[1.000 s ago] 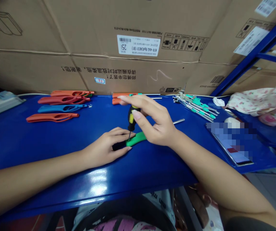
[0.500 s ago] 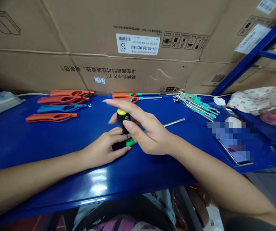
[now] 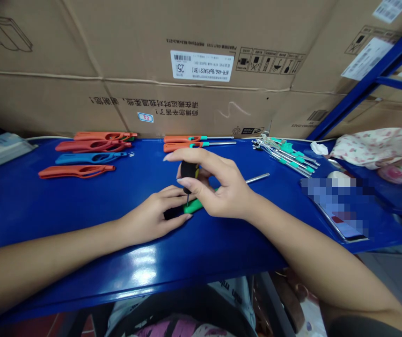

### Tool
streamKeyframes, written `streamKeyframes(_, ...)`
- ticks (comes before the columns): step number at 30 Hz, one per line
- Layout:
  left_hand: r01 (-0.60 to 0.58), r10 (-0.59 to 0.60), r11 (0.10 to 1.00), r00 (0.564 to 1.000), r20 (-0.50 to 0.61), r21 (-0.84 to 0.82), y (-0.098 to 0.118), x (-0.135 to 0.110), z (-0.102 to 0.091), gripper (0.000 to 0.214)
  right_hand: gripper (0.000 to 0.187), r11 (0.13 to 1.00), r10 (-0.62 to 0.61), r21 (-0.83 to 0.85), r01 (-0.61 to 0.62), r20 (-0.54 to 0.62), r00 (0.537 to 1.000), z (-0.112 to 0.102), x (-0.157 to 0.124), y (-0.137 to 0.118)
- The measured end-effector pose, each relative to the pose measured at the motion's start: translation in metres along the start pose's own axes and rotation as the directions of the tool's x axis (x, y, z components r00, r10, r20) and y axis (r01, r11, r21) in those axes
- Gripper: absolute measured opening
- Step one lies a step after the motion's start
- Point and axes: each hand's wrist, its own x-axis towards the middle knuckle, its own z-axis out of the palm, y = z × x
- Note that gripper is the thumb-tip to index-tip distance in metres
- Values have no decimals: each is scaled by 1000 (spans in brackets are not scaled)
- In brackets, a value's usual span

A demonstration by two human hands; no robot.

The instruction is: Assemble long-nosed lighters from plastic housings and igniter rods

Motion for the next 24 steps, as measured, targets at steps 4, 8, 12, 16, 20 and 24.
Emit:
streamKeyframes(4, -5, 5, 1000, 1000, -5, 0, 0, 1, 0, 30, 25, 946, -211, -275, 171, -120, 970, -2, 0, 4)
streamKeyframes(8, -1, 1, 1000, 1000, -10, -3, 0, 0, 0, 34, 28, 989, -93, -119, 84, -71, 993, -1, -2, 2)
streamKeyframes(12, -12, 12, 1000, 1000, -22, 2, -1, 0, 1, 34, 31, 999, 38, 34, -36, -35, 999, 3, -1, 1)
streamKeyframes(16, -9, 9, 1000, 1000, -16, -2, -1, 0, 1, 31, 27, 966, -130, -242, 86, -173, 976, 0, -1, 2)
streamKeyframes(20, -10, 10, 1000, 1000, -23, 3, -1, 0, 2, 34, 32, 988, -44, -149, 27, -112, 993, -5, -1, -5)
streamKeyframes(24, -10, 10, 1000, 1000, -18, 13, -1, 0, 1, 33, 31, 996, 75, 41, -74, -24, 997, -5, 3, -13)
